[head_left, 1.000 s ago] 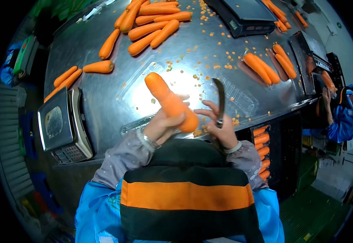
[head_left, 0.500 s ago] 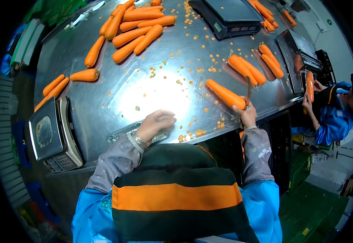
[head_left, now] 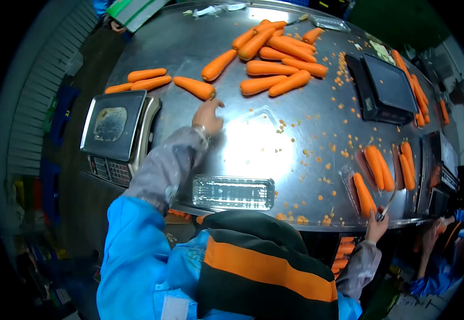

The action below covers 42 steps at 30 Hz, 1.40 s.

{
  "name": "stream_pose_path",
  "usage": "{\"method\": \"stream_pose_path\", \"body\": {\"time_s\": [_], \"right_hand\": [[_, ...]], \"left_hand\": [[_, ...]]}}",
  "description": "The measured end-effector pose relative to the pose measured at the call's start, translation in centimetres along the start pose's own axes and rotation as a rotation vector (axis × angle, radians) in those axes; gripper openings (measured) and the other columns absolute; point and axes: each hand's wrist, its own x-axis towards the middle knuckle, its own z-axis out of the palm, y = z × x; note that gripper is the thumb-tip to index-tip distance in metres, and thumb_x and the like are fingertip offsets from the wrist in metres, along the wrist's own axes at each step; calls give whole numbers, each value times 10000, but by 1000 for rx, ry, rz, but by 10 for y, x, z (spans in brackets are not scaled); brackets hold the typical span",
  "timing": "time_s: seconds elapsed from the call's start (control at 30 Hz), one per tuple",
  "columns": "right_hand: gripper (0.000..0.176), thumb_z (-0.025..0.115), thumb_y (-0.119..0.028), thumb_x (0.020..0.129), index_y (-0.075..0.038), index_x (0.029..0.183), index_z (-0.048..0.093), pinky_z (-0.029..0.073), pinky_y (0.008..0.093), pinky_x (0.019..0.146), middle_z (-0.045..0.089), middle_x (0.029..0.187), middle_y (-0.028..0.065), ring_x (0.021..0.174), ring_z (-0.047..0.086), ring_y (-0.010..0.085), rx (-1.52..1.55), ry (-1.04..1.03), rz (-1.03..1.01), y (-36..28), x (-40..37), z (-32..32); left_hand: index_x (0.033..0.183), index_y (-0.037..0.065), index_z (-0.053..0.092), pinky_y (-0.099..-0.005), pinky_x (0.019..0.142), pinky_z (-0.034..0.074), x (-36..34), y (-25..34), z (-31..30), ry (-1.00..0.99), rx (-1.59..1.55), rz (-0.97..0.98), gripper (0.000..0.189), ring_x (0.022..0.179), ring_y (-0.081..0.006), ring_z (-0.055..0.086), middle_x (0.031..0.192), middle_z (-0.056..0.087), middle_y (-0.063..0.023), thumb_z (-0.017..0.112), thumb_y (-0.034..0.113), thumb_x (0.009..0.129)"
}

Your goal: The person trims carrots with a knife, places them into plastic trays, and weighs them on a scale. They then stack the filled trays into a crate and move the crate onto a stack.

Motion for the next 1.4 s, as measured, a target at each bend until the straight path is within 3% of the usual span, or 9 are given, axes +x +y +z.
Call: {"method": "stream_pose_path", "body": {"time_s": [0.2, 0.57, 0.67, 0.83, 0.93, 1.0, 1.2, 1.3, 1.4], "right_hand": [[248, 653, -7, 797, 11, 1034, 585, 443, 289, 764, 577, 938, 72, 841, 545, 155, 129, -200, -88, -73, -66, 29], [132, 631, 15, 795, 35, 919, 588, 449, 298, 751, 570, 827, 91, 763, 573, 185, 249, -355, 33, -82, -117, 65], [155, 636, 24, 791, 30, 940, 591, 444, 275, 734, 570, 824, 76, 775, 572, 177, 242, -382, 24, -119, -122, 65], [149, 651, -10, 813, 16, 957, 624, 446, 248, 682, 613, 856, 53, 737, 566, 113, 384, -405, 24, -110, -121, 89], [269, 597, -142, 893, -15, 1129, 577, 353, 179, 419, 655, 961, 88, 474, 452, 44, 743, -651, 409, -168, -114, 77], [449, 555, -252, 933, -13, 1296, 440, 322, 186, 371, 653, 1061, 124, 418, 363, 37, 1068, -815, 395, -183, -107, 87], [534, 462, -333, 966, -61, 1397, 302, 320, 174, 381, 590, 1213, 155, 434, 363, 37, 1170, -975, 339, -234, -101, 97], [467, 497, -292, 950, -57, 1337, 384, 295, 186, 349, 626, 1132, 129, 416, 360, 39, 1022, -1054, 294, -229, -104, 96], [317, 547, -200, 923, -34, 1190, 507, 308, 199, 351, 636, 984, 134, 418, 396, 64, 1135, -1068, 443, -203, -104, 106]], "left_hand": [[1341, 157, 383, -478, 1052, 291, 66, -41, -15, -54, 495, -158, 772, 1342, -344, 267, 1421, 331, -146, 677, 24, 640], [1304, 122, 438, -483, 925, 441, 17, -52, -31, -92, 378, 111, 610, 1230, -358, 420, 1228, 491, -133, 673, 88, 743], [1262, 80, 457, -482, 888, 490, -1, -39, -53, 145, -331, 30, 543, 1103, -320, 539, 1165, 533, -124, 663, 95, 760], [1308, 72, 403, -514, 907, 506, -53, -4, -104, -27, -1779, -388, 566, 1130, -366, 534, 1282, 478, -193, 641, 162, 803], [1314, 99, 393, -538, 946, 479, -88, 27, -96, -230, -2040, -283, 604, 1245, -389, 432, 1380, 370, -215, 652, 124, 769], [1282, 139, 401, -574, 997, 426, -103, 44, -81, -406, -2107, -274, 644, 1305, -406, 358, 1419, 330, -204, 653, 13, 703], [1229, 128, 405, -605, 1012, 394, -137, 83, -75, -616, -1914, -263, 666, 1285, -395, 387, 1406, 343, -193, 593, -121, 640], [1241, 68, 403, -456, 983, 458, -143, 60, -127, -226, -1649, -190, 631, 1150, -304, 515, 1294, 457, -188, 683, 13, 679], [1127, 49, 520, -348, 838, 459, -142, 36, -198, 247, -605, -144, 491, 984, -243, 574, 1023, 595, -110, 691, 99, 669]]}}
